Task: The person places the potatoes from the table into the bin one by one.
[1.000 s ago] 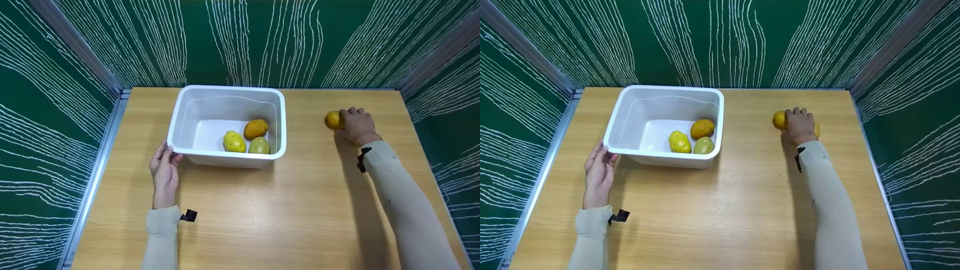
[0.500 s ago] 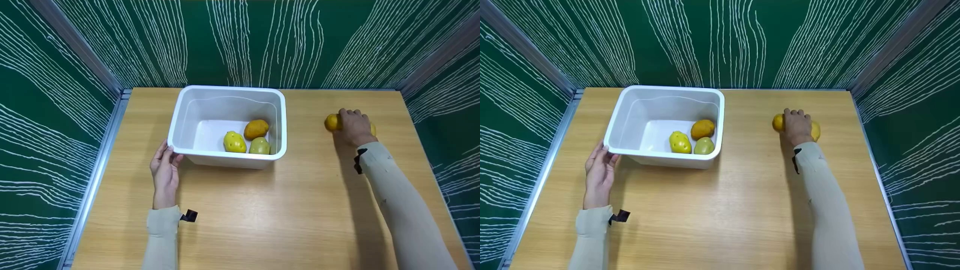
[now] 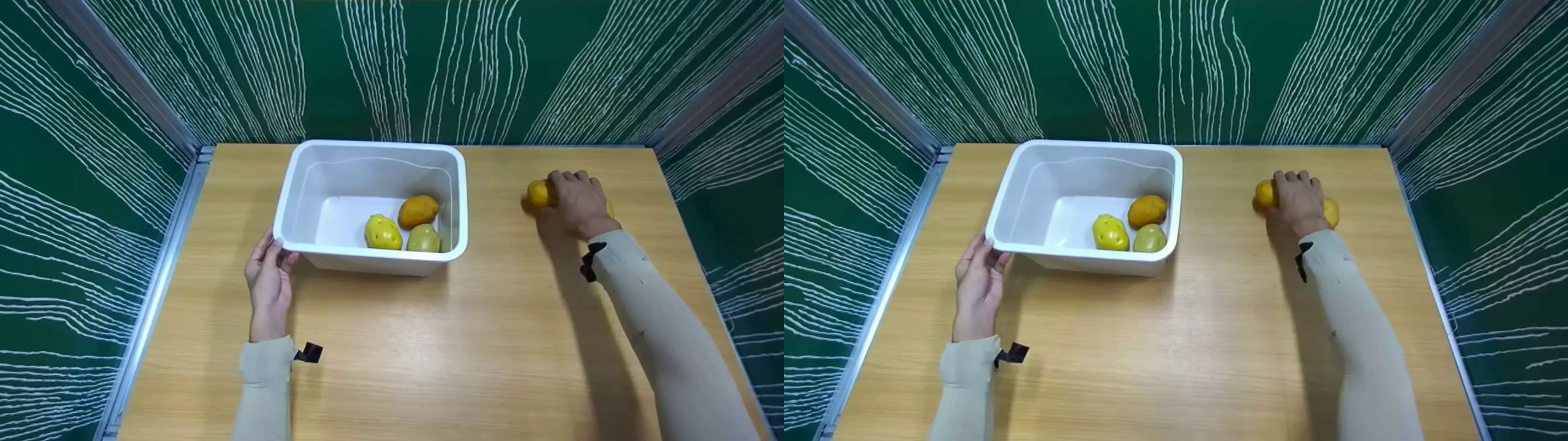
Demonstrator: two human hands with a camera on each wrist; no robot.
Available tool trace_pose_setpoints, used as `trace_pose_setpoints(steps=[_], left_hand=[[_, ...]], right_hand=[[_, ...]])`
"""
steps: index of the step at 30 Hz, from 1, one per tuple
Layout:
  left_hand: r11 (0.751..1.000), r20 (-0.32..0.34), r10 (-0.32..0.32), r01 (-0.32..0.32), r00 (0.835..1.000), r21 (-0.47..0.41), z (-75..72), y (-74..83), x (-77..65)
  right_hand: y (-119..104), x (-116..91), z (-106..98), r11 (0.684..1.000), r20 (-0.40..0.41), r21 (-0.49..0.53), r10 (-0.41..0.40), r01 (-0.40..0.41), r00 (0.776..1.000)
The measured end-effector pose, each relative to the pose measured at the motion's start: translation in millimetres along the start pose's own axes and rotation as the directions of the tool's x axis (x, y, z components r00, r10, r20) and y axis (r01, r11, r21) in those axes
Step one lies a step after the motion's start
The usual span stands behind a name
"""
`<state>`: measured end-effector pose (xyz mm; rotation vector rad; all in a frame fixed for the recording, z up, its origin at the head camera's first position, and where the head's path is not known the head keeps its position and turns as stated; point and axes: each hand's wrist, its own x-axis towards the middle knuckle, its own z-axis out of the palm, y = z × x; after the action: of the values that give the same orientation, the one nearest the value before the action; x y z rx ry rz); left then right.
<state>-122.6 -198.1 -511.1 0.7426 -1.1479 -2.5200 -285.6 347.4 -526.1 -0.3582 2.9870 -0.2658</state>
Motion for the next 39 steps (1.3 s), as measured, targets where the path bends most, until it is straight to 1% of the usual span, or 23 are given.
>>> trace_pose_setpoints(steps=[7, 10, 14, 17, 24, 26, 30, 34, 39], left_hand=[[1.000, -0.006, -0.006, 0.006, 1.000, 0.004, 1.0, 0.7, -0.6], [1.000, -0.002, -0.004, 0.004, 1.000, -0.001, 0.5, 0.5, -0.7], [1.000, 0.008, 0.004, -0.004, 1.000, -0.019, 0.3, -0.3, -0.8], [1.000, 0.011, 0.004, -0.004, 1.000, -0.028, 0.3, -0.8, -1.0], [1.000, 0.002, -0.004, 0.004, 1.000, -0.011, 0.7, 0.6, -1.3], [1.000, 0.003, -0.004, 0.004, 1.000, -0.003, 0.5, 0.6, -1.4], [1.000, 0.002, 0.000, 0.000, 1.000, 0.004, 0.7, 0.2, -1.4], [1.000, 0.006, -0.003, 0.003, 1.000, -0.010, 0.2, 0.0, -0.7], [1.000, 0.005, 0.003, -0.003, 1.000, -0.003, 0.5, -0.4, -1.0]], right_hand=[[-13.2, -1.0, -15.7, 1.000, -0.030, 0.022, -0.014, 0.015, 0.999], [-19.1, -1.5, -20.7, 0.999, -0.057, 0.033, -0.028, 0.030, 0.998], [-28.2, -3.2, -26.2, 0.997, -0.105, 0.013, -0.072, 0.073, 0.992], [-36.5, -4.4, -29.7, 0.995, -0.125, -0.004, -0.102, 0.102, 0.987], [-57.1, -5.8, -41.2, 0.989, -0.118, -0.019, -0.145, 0.143, 0.982], [-61.4, -6.4, -43.7, 0.987, -0.127, -0.025, -0.163, 0.161, 0.978], [-66.6, -6.8, -45.1, 0.979, -0.174, -0.040, -0.205, 0.201, 0.963], [-72.5, -7.0, -47.3, 0.973, -0.212, -0.047, -0.231, 0.226, 0.950], [-83.6, -8.1, -52.8, 0.970, -0.213, -0.058, -0.241, 0.234, 0.947]])
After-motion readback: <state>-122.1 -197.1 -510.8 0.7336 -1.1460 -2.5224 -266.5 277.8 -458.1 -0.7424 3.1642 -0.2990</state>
